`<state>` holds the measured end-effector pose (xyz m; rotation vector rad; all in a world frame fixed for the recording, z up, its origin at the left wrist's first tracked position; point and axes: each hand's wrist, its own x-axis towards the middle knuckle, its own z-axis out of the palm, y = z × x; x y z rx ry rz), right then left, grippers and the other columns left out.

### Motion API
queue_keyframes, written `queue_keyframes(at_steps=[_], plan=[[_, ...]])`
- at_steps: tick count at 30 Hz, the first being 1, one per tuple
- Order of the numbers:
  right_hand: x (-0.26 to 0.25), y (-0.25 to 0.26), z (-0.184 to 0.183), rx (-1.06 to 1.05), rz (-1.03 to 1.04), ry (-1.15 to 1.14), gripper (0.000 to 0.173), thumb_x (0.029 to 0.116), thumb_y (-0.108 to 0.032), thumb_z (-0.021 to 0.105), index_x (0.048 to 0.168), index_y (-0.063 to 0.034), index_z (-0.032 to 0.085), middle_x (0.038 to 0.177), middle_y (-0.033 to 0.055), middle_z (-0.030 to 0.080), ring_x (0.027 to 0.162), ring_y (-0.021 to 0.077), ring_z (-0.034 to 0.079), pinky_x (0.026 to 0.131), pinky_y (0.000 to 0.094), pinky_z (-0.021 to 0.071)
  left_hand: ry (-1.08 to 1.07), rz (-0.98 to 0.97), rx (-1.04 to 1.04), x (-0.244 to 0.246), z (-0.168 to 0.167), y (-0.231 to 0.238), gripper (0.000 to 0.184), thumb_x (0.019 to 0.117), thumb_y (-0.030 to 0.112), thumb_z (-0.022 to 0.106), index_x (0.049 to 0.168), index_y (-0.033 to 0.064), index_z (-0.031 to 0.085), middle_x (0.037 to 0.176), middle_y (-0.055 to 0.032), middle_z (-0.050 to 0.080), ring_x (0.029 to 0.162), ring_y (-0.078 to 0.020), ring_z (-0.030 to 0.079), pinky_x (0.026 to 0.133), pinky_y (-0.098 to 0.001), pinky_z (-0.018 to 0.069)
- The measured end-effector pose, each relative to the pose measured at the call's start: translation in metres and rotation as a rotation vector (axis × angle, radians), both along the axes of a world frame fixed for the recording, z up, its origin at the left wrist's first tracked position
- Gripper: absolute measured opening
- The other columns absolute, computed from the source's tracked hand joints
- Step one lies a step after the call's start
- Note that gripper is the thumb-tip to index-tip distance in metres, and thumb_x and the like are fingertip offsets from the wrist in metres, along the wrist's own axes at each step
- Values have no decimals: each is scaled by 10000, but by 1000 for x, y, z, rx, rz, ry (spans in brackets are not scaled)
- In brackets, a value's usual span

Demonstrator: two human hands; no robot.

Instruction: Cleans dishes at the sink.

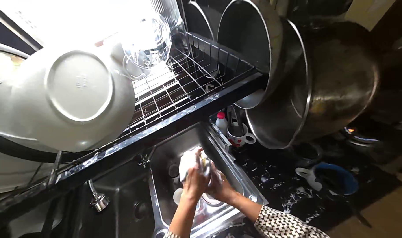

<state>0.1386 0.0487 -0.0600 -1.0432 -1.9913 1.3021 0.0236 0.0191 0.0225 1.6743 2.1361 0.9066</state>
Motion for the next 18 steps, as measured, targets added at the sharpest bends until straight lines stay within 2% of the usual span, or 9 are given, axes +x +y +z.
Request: queue_keyframes(at_steps=[2,3,5,6,9,12,14,16,18], plan=[[0,-5,6,-308,48,192,999,755,-212,882,1534,71,323,1440,203,558,1342,207,541,1157,344,412,-134,69,-21,-13,-7,9,489,878,203,756,1254,-88,644,1111,-227,721,1076,-313,697,984,-499,526],[2,-7,9,-555,58,368,836,782,-122,829,1486,17,400,1340,133,613,1218,129,600,1056,278,488,-359,88,131,-27,-24,17,356,844,125,722,1129,-83,674,986,-143,729,951,-188,698,902,-370,559],[7,-5,-4,-1088,259,733,430,850,-307,726,1200,-102,584,998,68,714,847,149,709,732,322,610,-940,81,298,-41,-53,22,161,967,89,494,1058,9,599,861,14,681,806,-37,660,758,-235,575],[8,-2,-13,-1289,434,841,473,825,-464,764,1143,-129,663,989,84,727,830,200,720,712,369,620,-1105,96,304,-42,-59,19,177,1023,136,428,1075,58,579,857,41,684,796,-21,664,739,-235,582],[7,-3,-11,-1065,300,723,481,816,-329,785,1210,-123,599,1026,63,723,886,153,716,772,333,613,-682,133,115,-40,-44,17,235,975,100,536,1142,-52,602,927,-37,665,861,-53,642,810,-235,551],[-7,-7,-11,-428,59,174,1105,717,-231,911,1565,45,257,1484,202,512,1368,212,512,1168,360,401,117,4,-375,-21,-2,27,402,1004,334,589,1237,20,684,1201,-202,698,1169,-338,652,999,-566,482],[-13,-2,-11,-486,26,211,1015,782,-176,862,1562,51,253,1481,211,504,1359,211,513,1160,358,414,-4,93,-233,-22,-12,32,365,1000,263,597,1195,-32,689,1146,-227,705,1128,-336,664,984,-543,494],[-12,-1,-16,-800,35,483,469,1002,-123,561,1442,-15,442,1215,112,643,1074,135,644,932,320,554,-440,312,35,-26,-40,31,332,978,104,609,1222,-122,601,1097,-214,677,1029,-202,649,947,-370,517],[-10,-2,-22,-1180,76,811,348,1099,-269,277,1197,-123,578,945,34,711,841,121,691,742,322,590,-570,351,56,-15,-47,16,413,968,51,602,1318,-151,515,1178,-263,640,1085,-219,626,990,-361,494]])
